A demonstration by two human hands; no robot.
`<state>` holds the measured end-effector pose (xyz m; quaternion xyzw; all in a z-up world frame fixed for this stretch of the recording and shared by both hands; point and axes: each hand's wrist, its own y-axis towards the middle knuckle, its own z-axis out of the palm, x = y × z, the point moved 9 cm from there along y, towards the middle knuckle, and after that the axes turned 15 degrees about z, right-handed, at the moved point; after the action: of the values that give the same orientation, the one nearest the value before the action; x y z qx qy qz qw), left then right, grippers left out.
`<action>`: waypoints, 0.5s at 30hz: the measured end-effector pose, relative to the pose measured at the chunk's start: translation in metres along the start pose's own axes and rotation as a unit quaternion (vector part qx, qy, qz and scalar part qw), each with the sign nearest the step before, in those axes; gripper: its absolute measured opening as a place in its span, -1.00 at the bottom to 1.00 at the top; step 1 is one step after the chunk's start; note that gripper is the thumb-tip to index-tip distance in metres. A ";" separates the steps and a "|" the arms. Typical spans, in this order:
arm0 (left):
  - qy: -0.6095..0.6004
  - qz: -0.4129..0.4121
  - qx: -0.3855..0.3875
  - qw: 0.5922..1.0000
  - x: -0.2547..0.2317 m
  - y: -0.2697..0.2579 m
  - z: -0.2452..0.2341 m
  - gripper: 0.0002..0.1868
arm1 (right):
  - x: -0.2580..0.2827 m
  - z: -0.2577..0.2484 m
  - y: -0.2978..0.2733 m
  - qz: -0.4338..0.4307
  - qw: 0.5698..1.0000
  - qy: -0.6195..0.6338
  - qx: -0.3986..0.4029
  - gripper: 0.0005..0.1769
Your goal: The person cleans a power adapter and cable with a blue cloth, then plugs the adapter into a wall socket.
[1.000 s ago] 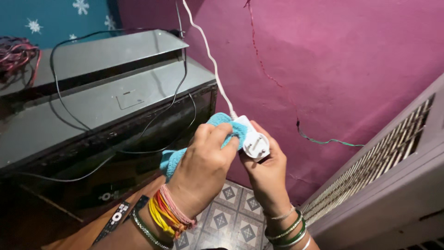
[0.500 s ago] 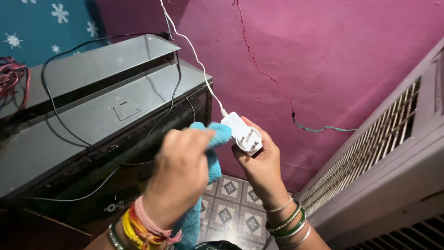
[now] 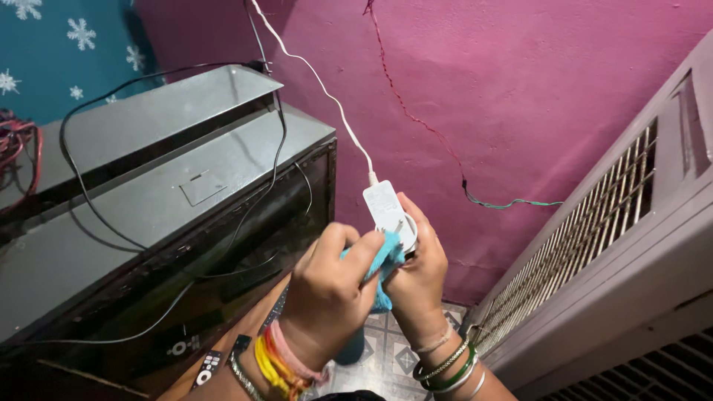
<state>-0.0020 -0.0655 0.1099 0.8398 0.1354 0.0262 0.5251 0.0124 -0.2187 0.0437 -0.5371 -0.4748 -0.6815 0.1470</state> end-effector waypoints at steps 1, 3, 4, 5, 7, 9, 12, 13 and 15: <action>0.004 -0.001 0.023 1.000 -0.001 -0.002 0.001 -0.59 | 0.004 -0.001 0.000 -0.015 1.000 -0.004 -0.004 -0.25; 0.011 0.001 0.045 0.999 -0.001 0.000 0.000 -0.60 | 0.000 -0.006 0.005 0.017 1.000 -0.006 -0.019 -0.27; 0.018 -0.003 0.043 0.999 0.000 0.000 -0.005 -0.58 | -0.001 -0.007 0.007 0.035 0.999 -0.008 -0.021 -0.28; 0.025 -0.007 0.042 0.999 0.001 0.001 -0.008 -0.57 | 0.007 -0.008 0.005 -0.003 0.999 -0.042 -0.029 -0.32; 0.035 0.018 0.002 0.999 -0.003 0.006 -0.014 -0.56 | 0.025 -0.005 0.000 -0.080 0.990 -0.106 -0.041 -0.40; 0.041 0.046 -0.011 0.998 -0.009 0.006 -0.014 -0.55 | 0.023 -0.001 -0.004 -0.050 0.995 -0.085 -0.029 -0.33; 0.038 0.069 0.017 0.997 -0.014 0.001 -0.005 -0.57 | 0.018 0.001 -0.002 -0.040 0.998 -0.041 -0.010 -0.33; 0.034 0.056 0.032 0.997 -0.013 -0.002 -0.003 -0.59 | 0.013 0.001 0.001 -0.041 0.999 -0.023 -0.005 -0.33; 0.037 0.031 0.036 0.998 -0.006 -0.003 -0.007 -0.61 | -0.003 -0.001 0.012 -0.009 0.999 -0.051 -0.005 -0.43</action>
<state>-0.0101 -0.0600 0.1110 0.8603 0.1294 0.0687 0.4883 0.0214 -0.2265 0.0473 -0.5671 -0.4835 -0.6570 0.1137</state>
